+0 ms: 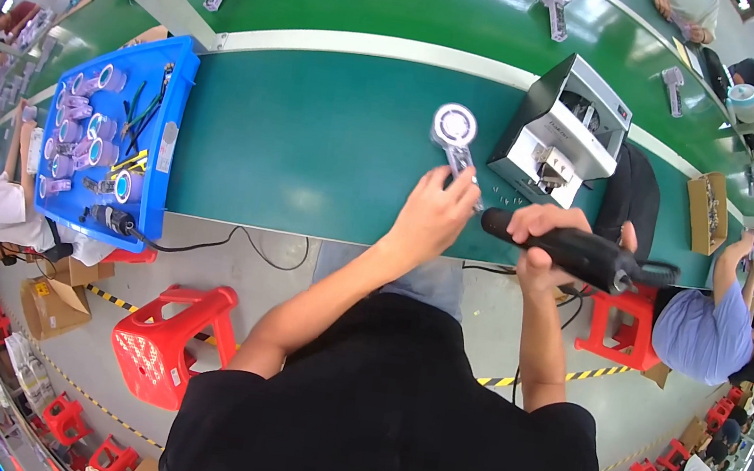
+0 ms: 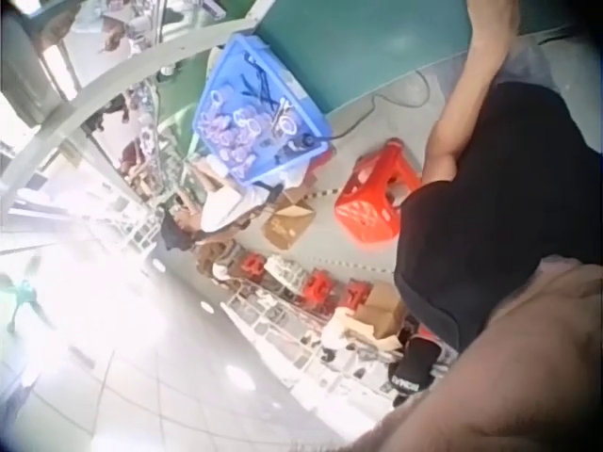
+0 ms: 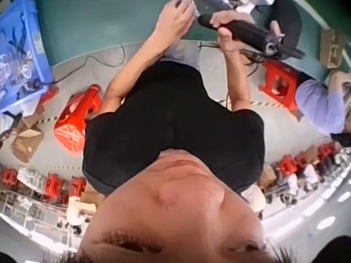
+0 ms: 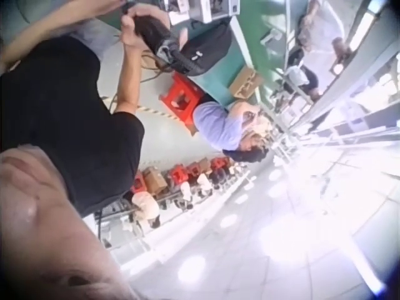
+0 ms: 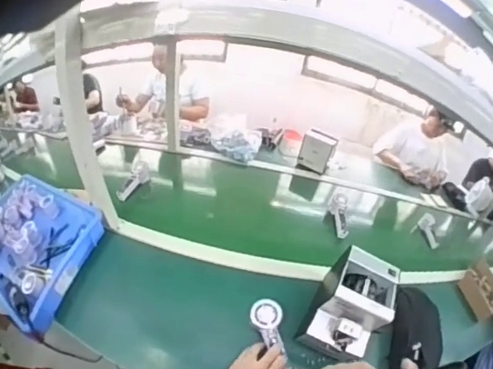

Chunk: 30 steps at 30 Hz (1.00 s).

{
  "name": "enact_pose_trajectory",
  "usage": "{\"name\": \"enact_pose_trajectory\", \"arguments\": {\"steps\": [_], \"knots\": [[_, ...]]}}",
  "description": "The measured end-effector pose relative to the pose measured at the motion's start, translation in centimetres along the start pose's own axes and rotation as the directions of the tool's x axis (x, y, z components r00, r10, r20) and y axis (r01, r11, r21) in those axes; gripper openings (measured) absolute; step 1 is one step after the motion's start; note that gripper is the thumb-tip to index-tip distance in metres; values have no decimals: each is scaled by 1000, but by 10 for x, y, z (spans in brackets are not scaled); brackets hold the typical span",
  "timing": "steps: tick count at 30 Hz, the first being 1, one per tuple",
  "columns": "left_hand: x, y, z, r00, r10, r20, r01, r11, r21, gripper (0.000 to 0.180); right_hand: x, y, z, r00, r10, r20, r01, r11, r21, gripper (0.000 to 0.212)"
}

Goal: Using an electric screwdriver to fasten screws into electronic components on a factory assembly line.

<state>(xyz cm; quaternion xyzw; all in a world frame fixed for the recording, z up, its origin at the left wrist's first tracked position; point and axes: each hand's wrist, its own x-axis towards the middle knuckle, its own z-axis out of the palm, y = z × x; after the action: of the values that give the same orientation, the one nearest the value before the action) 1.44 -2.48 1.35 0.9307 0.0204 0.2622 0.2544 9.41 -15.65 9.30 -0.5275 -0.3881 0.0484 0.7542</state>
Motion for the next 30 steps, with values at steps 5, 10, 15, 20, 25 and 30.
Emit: {"name": "enact_pose_trajectory", "arguments": {"steps": [5,10,15,20,25,30], "knots": [[94,-104,-23,1000,-8,-26,10,998,57,28,-19,4,-21,980,-106,-168,109,994,13,81],[187,-203,-33,978,-160,-136,210,715,667,58,-20,17,-38,944,-323,-66,299,923,-244,91],[258,-140,47,990,122,-75,-74,885,460,68,-21,12,-45,952,-306,-1,296,923,-244,82],[314,-130,130,995,-1,103,-34,941,338,56,-16,20,-29,934,-347,-84,314,910,-270,72],[308,-149,128,999,-25,-21,31,929,368,28,-21,18,-31,959,-268,-93,248,951,-183,74],[215,-123,52,989,-77,126,18,911,412,59,1,3,-50,948,-256,-192,221,957,-186,74]]}}
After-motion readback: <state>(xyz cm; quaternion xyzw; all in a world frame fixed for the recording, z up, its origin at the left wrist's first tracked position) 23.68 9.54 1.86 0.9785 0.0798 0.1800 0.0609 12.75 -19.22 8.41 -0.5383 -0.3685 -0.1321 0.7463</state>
